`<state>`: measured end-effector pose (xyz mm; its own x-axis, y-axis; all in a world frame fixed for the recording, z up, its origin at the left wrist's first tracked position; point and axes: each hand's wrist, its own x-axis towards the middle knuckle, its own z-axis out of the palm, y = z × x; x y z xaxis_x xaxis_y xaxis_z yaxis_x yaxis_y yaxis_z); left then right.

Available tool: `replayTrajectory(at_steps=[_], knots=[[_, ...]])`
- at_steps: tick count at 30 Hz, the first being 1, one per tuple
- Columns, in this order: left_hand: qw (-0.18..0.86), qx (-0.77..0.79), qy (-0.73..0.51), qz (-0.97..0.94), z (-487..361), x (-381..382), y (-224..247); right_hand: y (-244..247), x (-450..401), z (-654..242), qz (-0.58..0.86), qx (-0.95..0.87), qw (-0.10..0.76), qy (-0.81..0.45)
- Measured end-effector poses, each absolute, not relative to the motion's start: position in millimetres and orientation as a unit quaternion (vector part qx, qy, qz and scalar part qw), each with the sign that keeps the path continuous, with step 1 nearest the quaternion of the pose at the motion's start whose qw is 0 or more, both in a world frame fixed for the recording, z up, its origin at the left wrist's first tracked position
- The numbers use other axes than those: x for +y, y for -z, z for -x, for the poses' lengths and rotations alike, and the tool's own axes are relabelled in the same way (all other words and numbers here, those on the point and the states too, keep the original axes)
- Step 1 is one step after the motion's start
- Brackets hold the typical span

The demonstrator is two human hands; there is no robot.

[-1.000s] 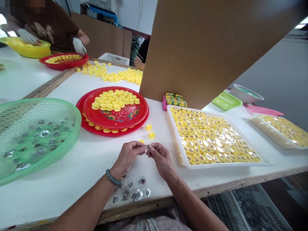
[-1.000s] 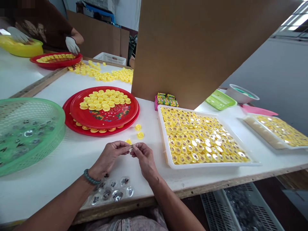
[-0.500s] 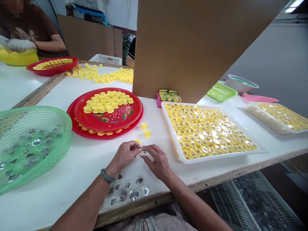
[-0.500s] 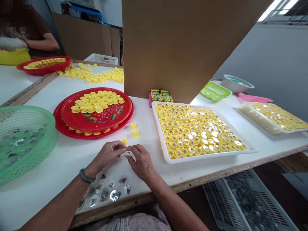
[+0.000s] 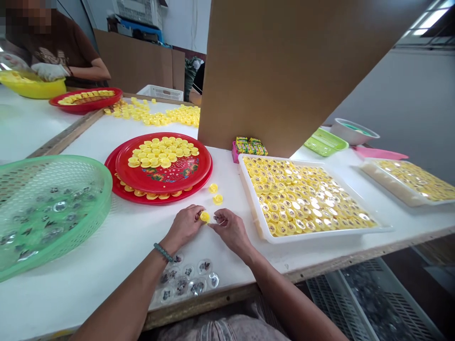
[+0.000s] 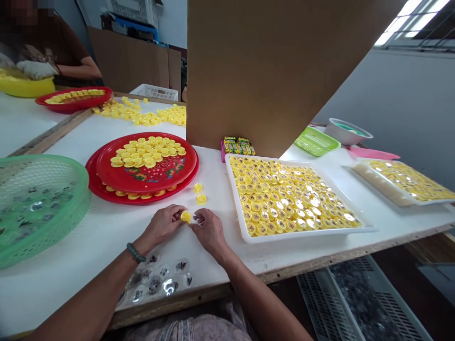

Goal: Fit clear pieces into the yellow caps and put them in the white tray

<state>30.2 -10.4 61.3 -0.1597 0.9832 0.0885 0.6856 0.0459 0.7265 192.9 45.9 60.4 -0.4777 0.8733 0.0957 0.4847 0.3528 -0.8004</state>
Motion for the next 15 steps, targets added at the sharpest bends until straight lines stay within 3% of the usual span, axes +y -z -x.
replayTrajectory(at_steps=[15], knots=[[0.321, 0.663, -0.406, -0.541, -28, -13, -56, -62, 65, -182, 0.322, -0.876, 0.194, -0.302]])
